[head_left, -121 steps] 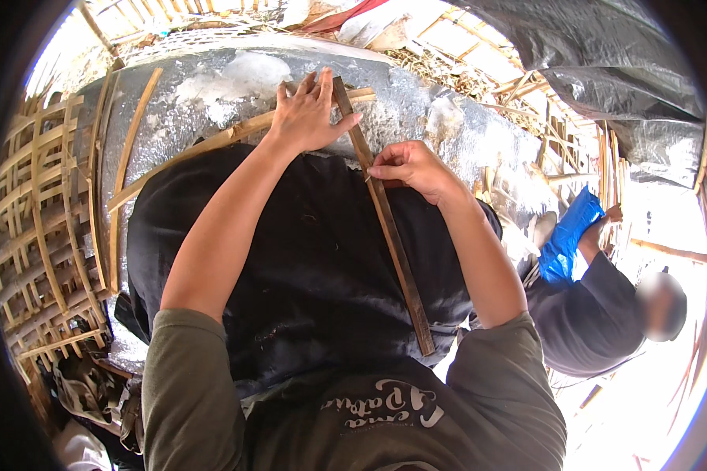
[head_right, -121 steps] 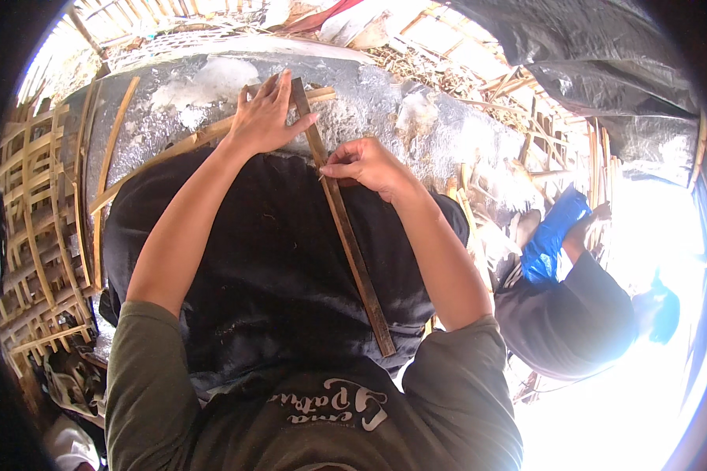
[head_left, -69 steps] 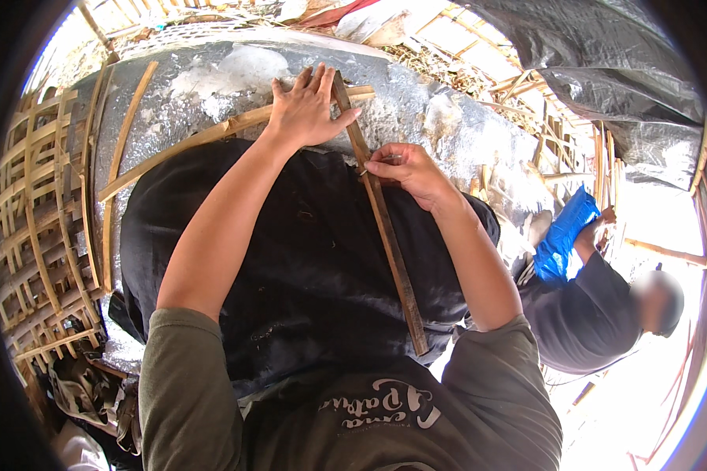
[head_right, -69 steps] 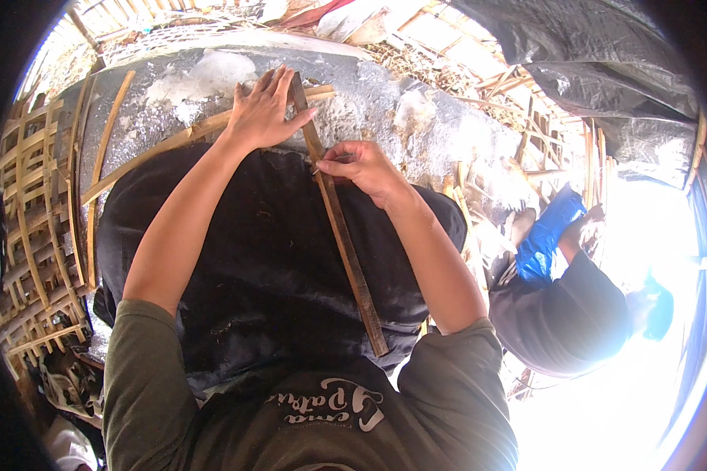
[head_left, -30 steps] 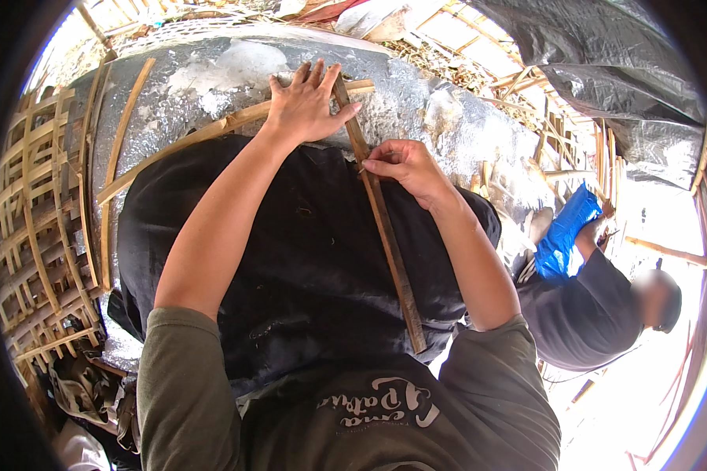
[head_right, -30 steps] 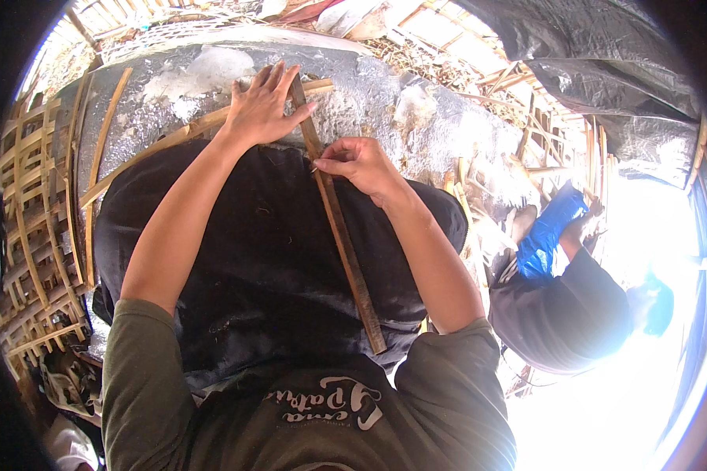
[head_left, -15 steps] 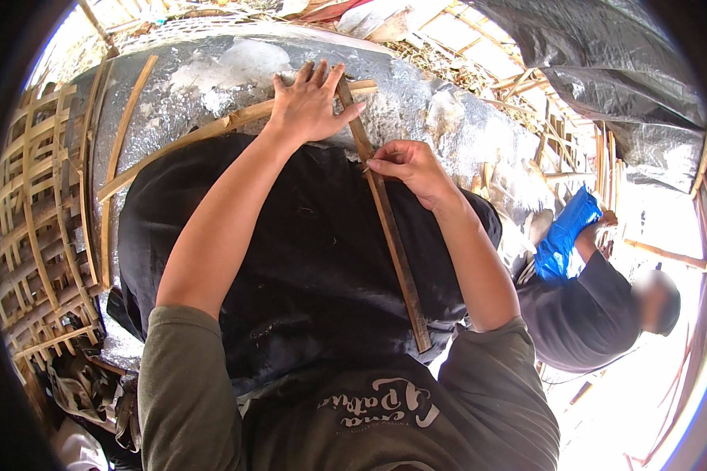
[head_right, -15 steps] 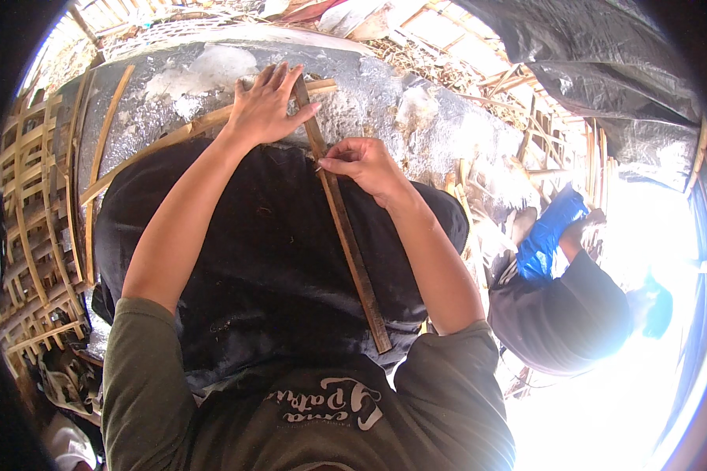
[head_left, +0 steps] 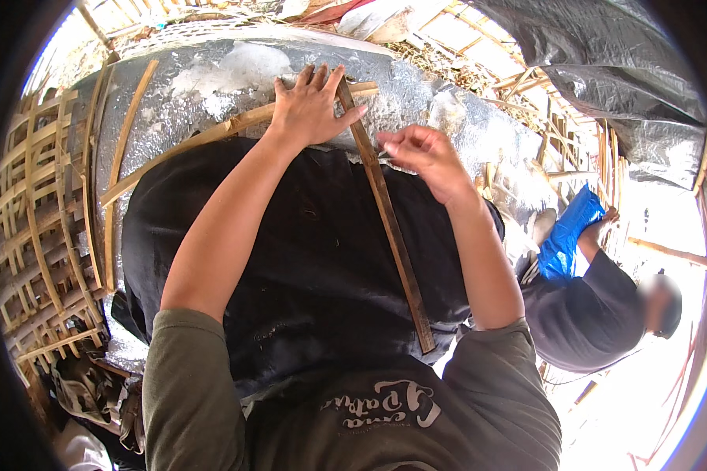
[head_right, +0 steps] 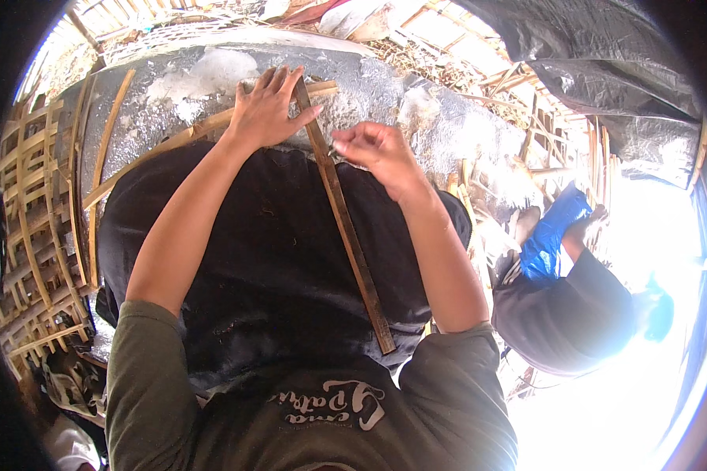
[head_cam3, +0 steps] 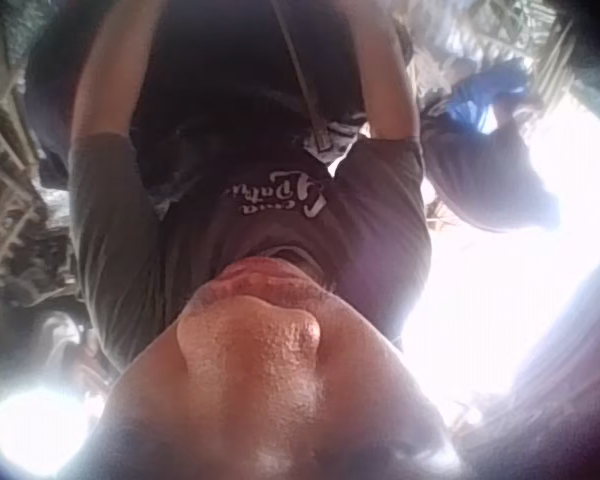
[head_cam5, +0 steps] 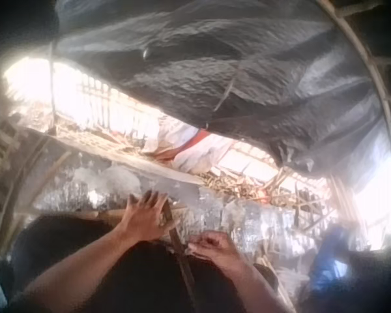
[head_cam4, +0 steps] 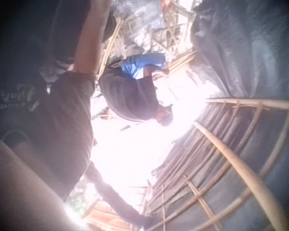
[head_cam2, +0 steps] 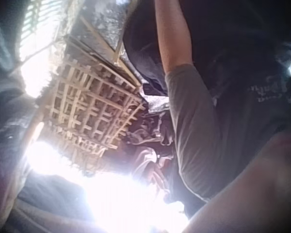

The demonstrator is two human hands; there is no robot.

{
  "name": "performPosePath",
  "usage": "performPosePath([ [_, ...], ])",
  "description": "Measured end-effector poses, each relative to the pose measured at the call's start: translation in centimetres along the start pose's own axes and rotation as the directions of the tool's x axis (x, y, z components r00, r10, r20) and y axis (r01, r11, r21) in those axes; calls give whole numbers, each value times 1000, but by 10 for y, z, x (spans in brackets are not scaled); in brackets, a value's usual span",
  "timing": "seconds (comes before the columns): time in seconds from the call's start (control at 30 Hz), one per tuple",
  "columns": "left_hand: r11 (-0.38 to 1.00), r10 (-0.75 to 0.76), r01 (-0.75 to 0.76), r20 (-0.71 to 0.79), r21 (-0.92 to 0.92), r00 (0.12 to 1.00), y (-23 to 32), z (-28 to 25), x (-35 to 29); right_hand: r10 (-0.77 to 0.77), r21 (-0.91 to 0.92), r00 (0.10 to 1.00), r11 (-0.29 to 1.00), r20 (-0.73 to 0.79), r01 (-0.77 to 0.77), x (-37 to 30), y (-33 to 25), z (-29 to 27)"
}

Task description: The person uses a machete to shave and smooth a thin bamboo strip, then places it on a work surface and hammers nails to secure it to a bamboo frame.

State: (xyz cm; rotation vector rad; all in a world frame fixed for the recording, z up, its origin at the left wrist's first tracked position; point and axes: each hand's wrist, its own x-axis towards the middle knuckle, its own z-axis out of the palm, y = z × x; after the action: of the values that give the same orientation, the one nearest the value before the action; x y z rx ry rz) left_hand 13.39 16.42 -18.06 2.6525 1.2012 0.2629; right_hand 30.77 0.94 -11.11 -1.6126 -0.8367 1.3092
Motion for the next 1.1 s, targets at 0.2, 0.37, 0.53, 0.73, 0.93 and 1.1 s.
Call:
performPosePath([
  [0.2, 998, -2, 2, -4, -58, 1000, 4, -6, 2, -418, -434, 897, 842, -147, 321, 55, -23, 1],
  [0.37, 1000, -4, 4, -19, -30, 1000, 1, -2, 0, -527, -621, 842, 699, -114, 354, 92, -19, 38],
  [0.53, 999, 4, -5, -24, -32, 1000, 1, -2, 1, -526, -668, 843, 668, -113, 328, 106, -14, 45],
  [0.73, 999, -6, 5, -22, -38, 1000, 0, 0, 0, -517, -664, 845, 681, -137, 308, 107, -6, 50],
  [0.93, 999, -6, 6, -8, -33, 1000, 1, -1, 1, -553, -668, 824, 660, -124, 343, 111, -3, 46],
  [1.1, 999, -9, 9, 3, -35, 1000, 1, -3, 0, -583, -691, 806, 625, -103, 364, 112, -3, 47],
])
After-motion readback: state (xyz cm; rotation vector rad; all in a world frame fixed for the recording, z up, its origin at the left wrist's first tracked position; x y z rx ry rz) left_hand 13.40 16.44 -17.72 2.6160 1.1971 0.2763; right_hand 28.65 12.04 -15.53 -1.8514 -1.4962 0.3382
